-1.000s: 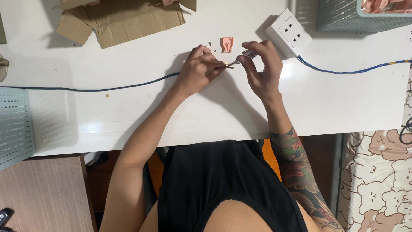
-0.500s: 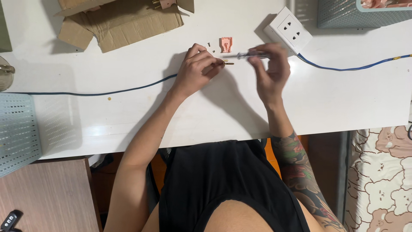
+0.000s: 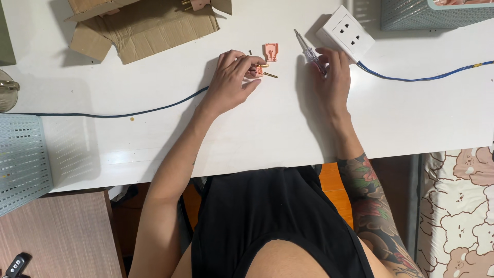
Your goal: The person uses a screwdriver to tighten screws on small pink electrical components, then inserts wires into the terminals and secures them. The person repeats this process for multiple components on a white table.
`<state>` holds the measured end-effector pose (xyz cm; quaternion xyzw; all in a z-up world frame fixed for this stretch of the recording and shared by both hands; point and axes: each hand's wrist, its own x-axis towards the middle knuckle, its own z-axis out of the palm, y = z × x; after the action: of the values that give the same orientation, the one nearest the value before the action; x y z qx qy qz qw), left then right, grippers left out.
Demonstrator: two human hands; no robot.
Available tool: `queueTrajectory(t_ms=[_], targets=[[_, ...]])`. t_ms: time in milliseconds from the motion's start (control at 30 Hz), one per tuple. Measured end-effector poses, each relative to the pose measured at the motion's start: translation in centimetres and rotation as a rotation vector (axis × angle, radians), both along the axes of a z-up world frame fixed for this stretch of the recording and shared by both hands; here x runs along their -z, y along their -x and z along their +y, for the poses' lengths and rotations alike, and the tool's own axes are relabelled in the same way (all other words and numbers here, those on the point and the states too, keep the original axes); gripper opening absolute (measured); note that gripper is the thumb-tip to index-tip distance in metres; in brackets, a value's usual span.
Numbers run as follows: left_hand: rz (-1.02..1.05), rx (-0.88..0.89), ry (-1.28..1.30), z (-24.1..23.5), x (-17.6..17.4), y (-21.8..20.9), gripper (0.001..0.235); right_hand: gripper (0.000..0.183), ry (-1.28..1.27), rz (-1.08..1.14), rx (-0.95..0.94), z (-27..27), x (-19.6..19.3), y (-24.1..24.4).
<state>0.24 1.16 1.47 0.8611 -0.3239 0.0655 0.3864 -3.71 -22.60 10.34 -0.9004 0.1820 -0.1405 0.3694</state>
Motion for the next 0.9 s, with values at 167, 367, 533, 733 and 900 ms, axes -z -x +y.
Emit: queueTrajectory(t_ms=[167,367,533,733,900], targets=[[-0.012,-0.005,0.014,-0.1,0.2,0.1,0.032,0.025,0.104,-0.351,-0.508,-3.9,5.0,-0.2],[0.019,0.026,-0.001,-0.3,1.3,-0.2,0.042,0.023,0.254,-0.367,-0.898,-4.5,10.4,-1.9],[0.046,0.042,0.008,-0.1,1.1,-0.1,0.046,0.016,0.162,-0.419,-0.875,-4.0,11.3,-2.3],[0.140,0.051,0.066,0.1,0.2,0.2,0.061,0.019,0.063,-0.346,-0.898,-3.9,11.0,-1.7],[0.141,0.063,0.048,0.1,-0.1,0.2,0.061,0.025,0.022,-0.324,-0.927,-3.4,8.8,-1.3]])
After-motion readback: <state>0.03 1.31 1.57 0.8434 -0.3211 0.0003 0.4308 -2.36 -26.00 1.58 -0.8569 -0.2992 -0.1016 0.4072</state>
